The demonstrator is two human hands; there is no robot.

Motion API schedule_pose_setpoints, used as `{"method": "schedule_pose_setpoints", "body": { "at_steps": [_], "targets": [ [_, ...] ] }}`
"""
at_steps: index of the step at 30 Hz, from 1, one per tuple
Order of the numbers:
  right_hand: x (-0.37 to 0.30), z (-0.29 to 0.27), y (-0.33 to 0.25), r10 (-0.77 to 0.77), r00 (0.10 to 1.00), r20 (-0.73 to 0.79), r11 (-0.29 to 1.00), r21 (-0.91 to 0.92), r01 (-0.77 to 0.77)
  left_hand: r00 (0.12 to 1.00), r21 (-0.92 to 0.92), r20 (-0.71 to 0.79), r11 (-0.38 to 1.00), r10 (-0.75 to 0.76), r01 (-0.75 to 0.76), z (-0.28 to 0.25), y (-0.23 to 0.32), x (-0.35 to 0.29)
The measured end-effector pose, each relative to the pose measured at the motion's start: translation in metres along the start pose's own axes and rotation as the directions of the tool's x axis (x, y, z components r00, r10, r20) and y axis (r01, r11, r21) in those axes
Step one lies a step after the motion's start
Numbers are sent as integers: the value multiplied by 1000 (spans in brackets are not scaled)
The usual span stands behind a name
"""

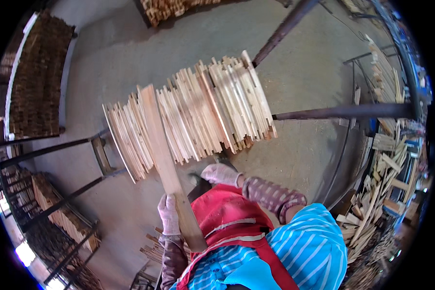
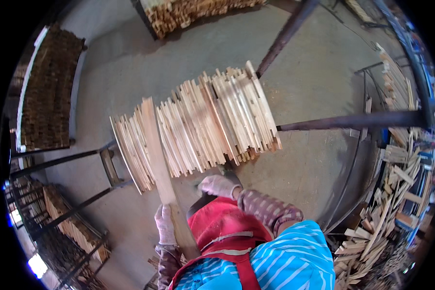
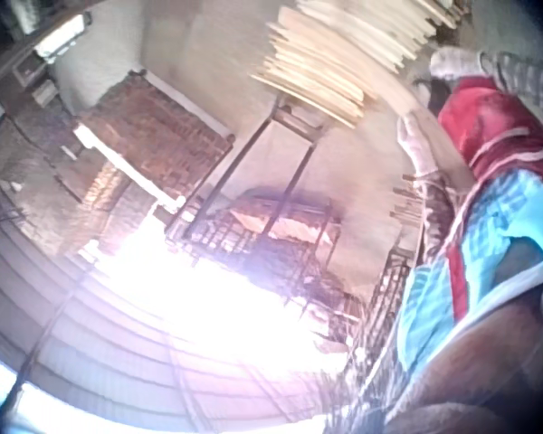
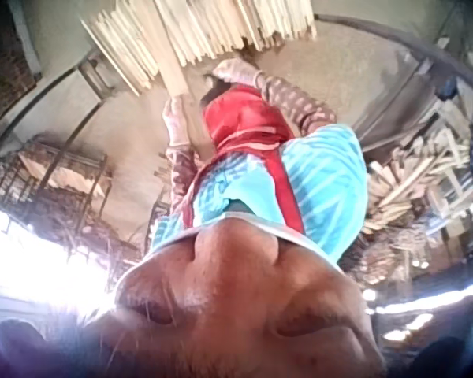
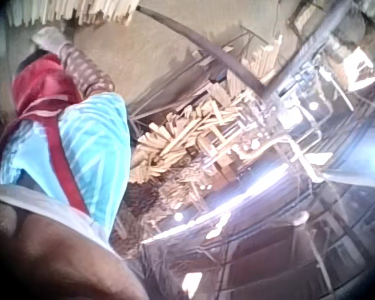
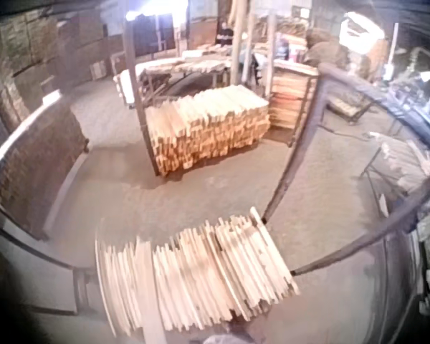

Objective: The person repeatedly picks up wooden planks from a large pile, briefly inspects them, and places them into a separate stack. The person handles the planks one at a time, moving them from a disorganized pile to a more organized stack.

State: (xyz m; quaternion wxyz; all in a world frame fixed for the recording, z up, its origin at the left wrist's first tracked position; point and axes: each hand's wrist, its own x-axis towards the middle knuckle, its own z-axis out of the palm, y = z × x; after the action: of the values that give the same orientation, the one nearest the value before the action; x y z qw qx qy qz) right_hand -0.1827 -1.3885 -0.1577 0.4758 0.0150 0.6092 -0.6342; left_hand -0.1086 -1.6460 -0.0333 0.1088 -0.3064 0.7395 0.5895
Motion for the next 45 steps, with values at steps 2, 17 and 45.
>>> {"method": "schedule_pose_setpoints", "body": {
  "at_steps": [2,17,45],
  "targets": [
    [-19,39,-16,-96,995,5,914,396,86,985,33,88,988,146,-150,-1,35,11],
    [-277,127,-52,-94,733,-674,726,457,514,418,-327,704,784,575,-528,205,179,-153],
    [-596,-264,44,340,-406,-848,922,386,-33,-382,408,858,907,-343,104,823,170,-346]
  ]
}}
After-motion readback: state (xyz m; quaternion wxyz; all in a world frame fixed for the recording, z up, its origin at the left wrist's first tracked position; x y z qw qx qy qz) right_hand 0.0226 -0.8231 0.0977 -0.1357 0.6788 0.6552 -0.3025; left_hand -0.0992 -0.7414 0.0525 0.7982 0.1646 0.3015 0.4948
